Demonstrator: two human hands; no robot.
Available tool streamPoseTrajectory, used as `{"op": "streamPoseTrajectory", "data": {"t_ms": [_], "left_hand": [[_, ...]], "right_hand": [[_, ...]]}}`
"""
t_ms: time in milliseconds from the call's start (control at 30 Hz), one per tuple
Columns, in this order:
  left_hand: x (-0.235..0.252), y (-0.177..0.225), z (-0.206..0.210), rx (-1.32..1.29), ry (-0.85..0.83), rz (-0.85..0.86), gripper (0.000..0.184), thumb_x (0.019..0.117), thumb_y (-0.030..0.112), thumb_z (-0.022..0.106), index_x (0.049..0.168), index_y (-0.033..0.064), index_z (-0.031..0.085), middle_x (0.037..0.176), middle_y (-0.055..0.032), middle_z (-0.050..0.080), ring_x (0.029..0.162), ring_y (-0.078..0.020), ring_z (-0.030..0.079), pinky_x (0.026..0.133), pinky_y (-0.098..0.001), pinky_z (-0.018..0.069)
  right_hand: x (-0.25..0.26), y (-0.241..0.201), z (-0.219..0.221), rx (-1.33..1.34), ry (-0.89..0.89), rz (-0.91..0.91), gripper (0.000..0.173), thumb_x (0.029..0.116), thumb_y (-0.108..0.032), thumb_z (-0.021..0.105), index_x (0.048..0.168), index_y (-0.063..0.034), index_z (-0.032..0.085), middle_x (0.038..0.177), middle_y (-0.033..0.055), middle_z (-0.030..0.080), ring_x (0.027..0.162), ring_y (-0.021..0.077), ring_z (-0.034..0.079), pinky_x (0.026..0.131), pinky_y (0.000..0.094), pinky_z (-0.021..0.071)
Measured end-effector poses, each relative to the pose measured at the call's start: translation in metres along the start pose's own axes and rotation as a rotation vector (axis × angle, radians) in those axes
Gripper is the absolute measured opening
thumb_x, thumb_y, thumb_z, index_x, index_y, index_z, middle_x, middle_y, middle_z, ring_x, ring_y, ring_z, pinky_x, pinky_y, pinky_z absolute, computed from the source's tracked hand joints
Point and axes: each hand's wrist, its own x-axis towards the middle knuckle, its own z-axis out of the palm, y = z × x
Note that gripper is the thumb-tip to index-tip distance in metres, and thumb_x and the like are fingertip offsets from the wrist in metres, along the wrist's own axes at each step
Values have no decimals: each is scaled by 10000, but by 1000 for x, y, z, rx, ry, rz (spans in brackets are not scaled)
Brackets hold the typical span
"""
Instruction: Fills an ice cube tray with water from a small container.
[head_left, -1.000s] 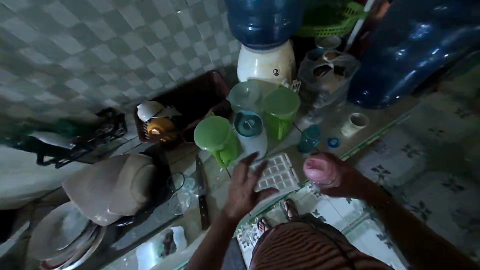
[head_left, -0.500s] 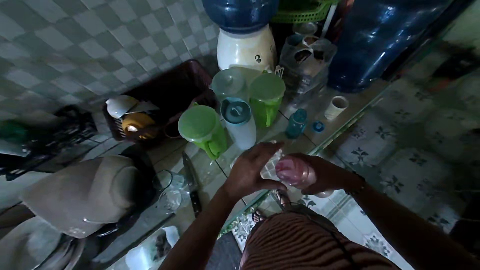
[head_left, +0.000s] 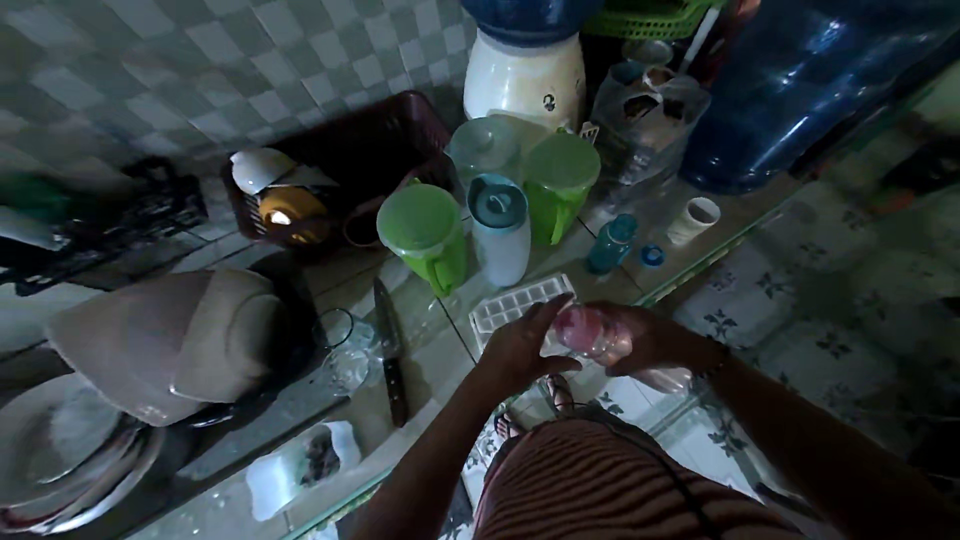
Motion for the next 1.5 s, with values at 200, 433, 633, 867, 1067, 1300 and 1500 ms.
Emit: {"op": "streamPoseTrajectory", "data": {"t_ms": [200,433,633,867,1067,1300,1500], "left_hand": [[-53,-45,9,-56,87,-246,606,967,338,695,1503,130,503,1224,-137,686,1008,-279,693,897,-486,570],[-167,-104,75,-37,-298,-622,535,962,334,712,1421,88,592,1231,-213,683,1144,-391,654,1024,-608,483],[-223,-156,144,-169,-387,-903,572,954,329,717,1437,64,564,1254,-247,666,1186,-418,632,1035,-622,468],[-259,-195,179,-367,-218,-1037,542,984,285,697,1444,38,550,1293,-273,638,1191,-411,631,1050,-577,473],[-270,-207,186,-458,-81,-1111,516,998,255,687,1435,22,544,1230,-276,663,1124,-401,663,1007,-557,508],[-275,-216,192,-499,-28,-1165,518,1005,252,676,1432,-5,535,1243,-297,652,1115,-418,668,994,-562,519],[-279,-221,196,-489,-32,-1170,507,1012,256,664,1424,-9,533,1259,-300,639,1119,-419,660,993,-564,514]], "right_hand": [[14,36,-12,-143,1,122,1028,628,-245,951,1529,-161,464,1373,116,633,1258,233,604,1082,475,485],[19,59,-24,-227,-36,154,987,635,-235,946,1510,-178,492,1372,143,624,1259,278,596,1076,520,473],[19,65,-24,-296,-72,200,992,651,-242,944,1525,-195,476,1393,132,617,1280,283,589,1087,532,463],[22,59,-26,-386,-120,246,1003,663,-258,935,1542,-211,455,1405,144,608,1292,315,579,1085,565,448],[25,60,-28,-430,-132,237,1014,666,-256,930,1552,-207,438,1410,152,601,1296,325,574,1081,570,450],[23,60,-28,-443,-134,236,982,672,-275,934,1533,-195,467,1391,162,612,1275,341,584,1070,585,449],[23,57,-28,-481,-138,248,960,683,-295,933,1523,-197,479,1390,161,613,1269,348,587,1059,597,449]]}}
